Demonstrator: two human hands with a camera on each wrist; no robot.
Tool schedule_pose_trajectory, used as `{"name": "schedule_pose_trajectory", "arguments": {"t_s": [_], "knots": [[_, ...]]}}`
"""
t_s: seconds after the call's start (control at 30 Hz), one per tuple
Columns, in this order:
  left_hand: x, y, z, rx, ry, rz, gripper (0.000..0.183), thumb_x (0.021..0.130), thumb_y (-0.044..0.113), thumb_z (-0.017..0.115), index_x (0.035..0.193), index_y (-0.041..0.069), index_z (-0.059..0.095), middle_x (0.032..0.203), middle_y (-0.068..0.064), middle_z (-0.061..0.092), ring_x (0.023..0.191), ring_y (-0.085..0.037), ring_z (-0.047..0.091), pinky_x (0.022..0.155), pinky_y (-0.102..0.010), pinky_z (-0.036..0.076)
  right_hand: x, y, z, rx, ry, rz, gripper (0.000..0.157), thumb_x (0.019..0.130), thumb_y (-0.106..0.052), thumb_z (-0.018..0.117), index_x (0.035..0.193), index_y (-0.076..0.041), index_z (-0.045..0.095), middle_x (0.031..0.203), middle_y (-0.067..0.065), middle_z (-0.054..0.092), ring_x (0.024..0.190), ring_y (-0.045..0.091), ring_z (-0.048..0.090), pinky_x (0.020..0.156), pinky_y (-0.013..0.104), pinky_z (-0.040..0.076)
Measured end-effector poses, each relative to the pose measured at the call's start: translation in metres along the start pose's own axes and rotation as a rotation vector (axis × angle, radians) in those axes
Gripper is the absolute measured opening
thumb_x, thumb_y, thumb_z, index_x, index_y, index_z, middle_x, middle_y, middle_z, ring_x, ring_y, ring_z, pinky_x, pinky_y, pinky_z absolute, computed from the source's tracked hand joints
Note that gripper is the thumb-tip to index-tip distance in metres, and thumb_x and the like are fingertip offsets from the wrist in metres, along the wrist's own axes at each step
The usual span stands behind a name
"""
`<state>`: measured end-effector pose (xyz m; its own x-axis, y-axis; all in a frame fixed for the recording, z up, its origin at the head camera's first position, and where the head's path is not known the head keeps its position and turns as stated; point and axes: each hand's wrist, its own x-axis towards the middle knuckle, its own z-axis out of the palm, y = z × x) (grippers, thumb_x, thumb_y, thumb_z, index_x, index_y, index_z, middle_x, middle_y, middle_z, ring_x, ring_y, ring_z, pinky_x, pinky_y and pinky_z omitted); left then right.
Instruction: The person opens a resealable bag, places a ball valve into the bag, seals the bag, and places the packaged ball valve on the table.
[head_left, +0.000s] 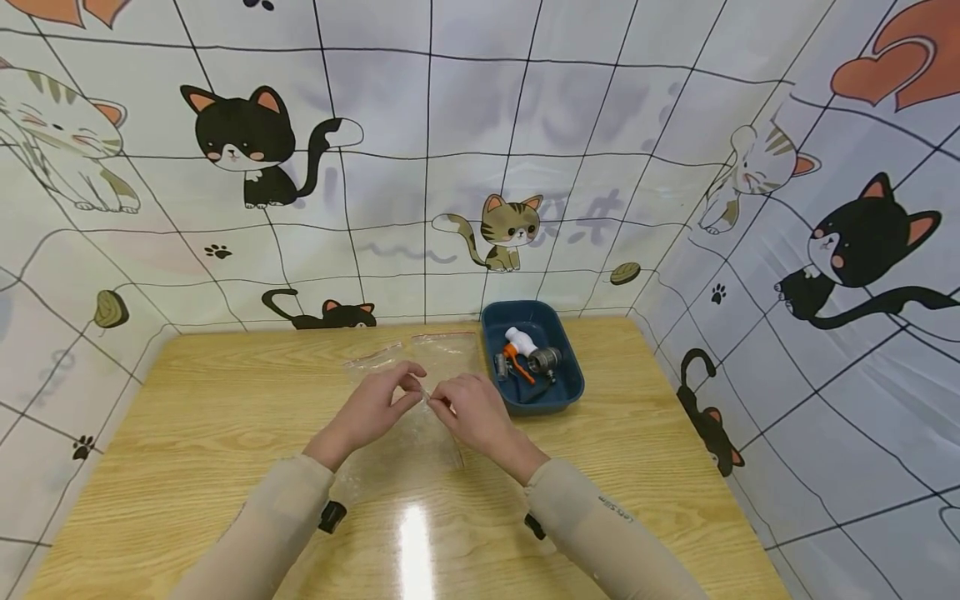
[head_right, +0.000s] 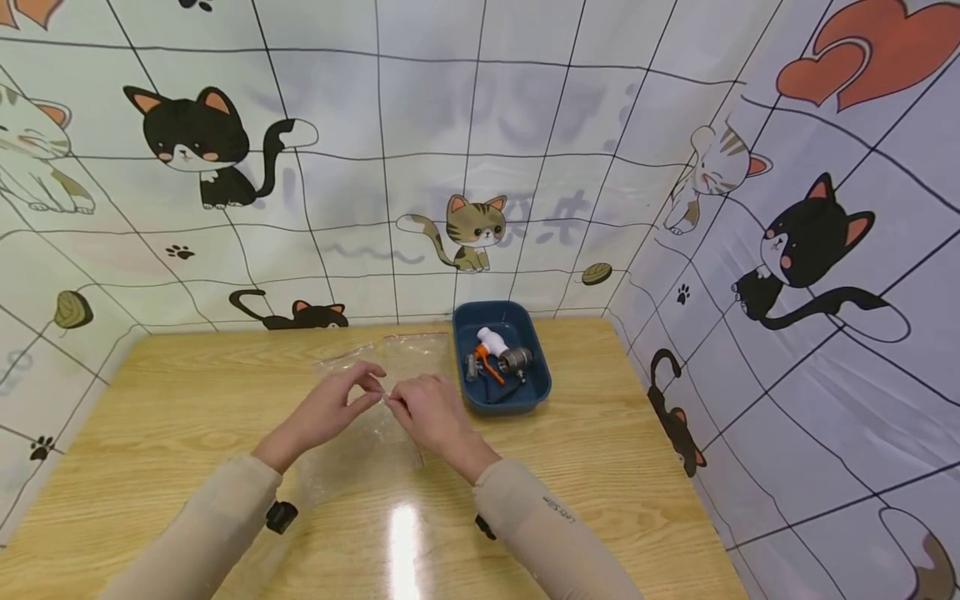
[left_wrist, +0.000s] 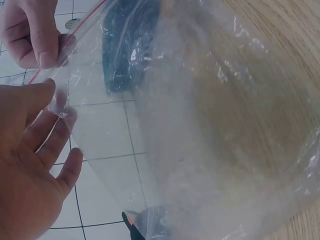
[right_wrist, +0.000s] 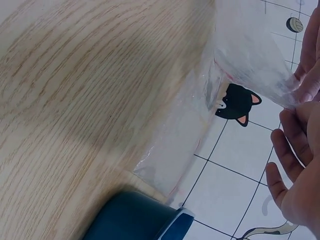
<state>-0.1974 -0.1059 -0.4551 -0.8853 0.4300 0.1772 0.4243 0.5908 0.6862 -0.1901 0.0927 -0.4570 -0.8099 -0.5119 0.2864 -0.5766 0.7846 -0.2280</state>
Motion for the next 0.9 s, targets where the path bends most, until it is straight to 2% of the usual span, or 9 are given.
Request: {"name": "schedule_pose_trajectory", "arguments": {"t_s": [0.13,0.3,0.4,0.5,0.7,0.9], "knots": [[-0.003,0.003,0.001,0.044,0.088,0.028,0.031,0.09,0.014,0.07,0.117,0.009,0.055,0.113,-0.005,0.059,0.105,-0.023,0.061,0.09,-0.044,0.051,0.001,-0.002,0.001,0.026,0.021,0.038,0.015,0.093,-0.032,0.066,0.085,-0.021,0.072,0.075,-0.011,0.068,0.071,0.007,0.06,0.081,0.033,0.05],[-0.006,0.009,0.004,0.143,0.17,0.009,0.017,0.09,0.027,0.071,0.095,0.014,0.061,0.102,-0.002,0.058,0.097,-0.021,0.06,0.087,-0.044,0.048,0.002,-0.003,0.001,0.021,0.045,0.066,0.015,0.092,-0.032,0.067,0.081,-0.023,0.071,0.071,-0.011,0.066,0.067,0.007,0.058,0.076,0.032,0.049],[-0.006,0.011,0.007,0.195,0.195,-0.019,0.018,0.091,0.036,0.068,0.087,0.018,0.065,0.098,0.0,0.062,0.095,-0.021,0.061,0.086,-0.048,0.046,0.003,-0.005,0.001,0.017,0.047,0.07,0.015,0.092,-0.032,0.067,0.081,-0.023,0.071,0.07,-0.012,0.066,0.067,0.007,0.057,0.076,0.033,0.049],[-0.006,0.012,0.009,0.209,0.212,-0.043,0.02,0.092,0.038,0.067,0.085,0.019,0.067,0.099,0.0,0.063,0.096,-0.022,0.062,0.088,-0.052,0.046,0.004,-0.006,0.001,0.018,0.042,0.07,0.016,0.093,-0.033,0.066,0.081,-0.023,0.072,0.07,-0.012,0.066,0.067,0.007,0.058,0.079,0.034,0.049],[-0.005,0.011,0.012,0.213,0.227,-0.062,0.017,0.092,0.033,0.067,0.085,0.019,0.071,0.101,-0.001,0.064,0.1,-0.024,0.06,0.091,-0.055,0.044,0.004,-0.008,0.001,0.031,0.033,0.073,0.018,0.093,-0.037,0.065,0.084,-0.024,0.073,0.07,-0.012,0.067,0.068,0.007,0.057,0.082,0.035,0.049],[-0.005,0.01,0.013,0.206,0.246,-0.047,0.013,0.092,0.025,0.068,0.082,0.017,0.071,0.1,-0.002,0.064,0.101,-0.025,0.06,0.091,-0.055,0.044,0.004,-0.008,0.003,0.018,0.058,0.046,0.018,0.095,-0.035,0.062,0.09,-0.023,0.074,0.076,-0.01,0.07,0.07,0.008,0.06,0.083,0.036,0.05]]}}
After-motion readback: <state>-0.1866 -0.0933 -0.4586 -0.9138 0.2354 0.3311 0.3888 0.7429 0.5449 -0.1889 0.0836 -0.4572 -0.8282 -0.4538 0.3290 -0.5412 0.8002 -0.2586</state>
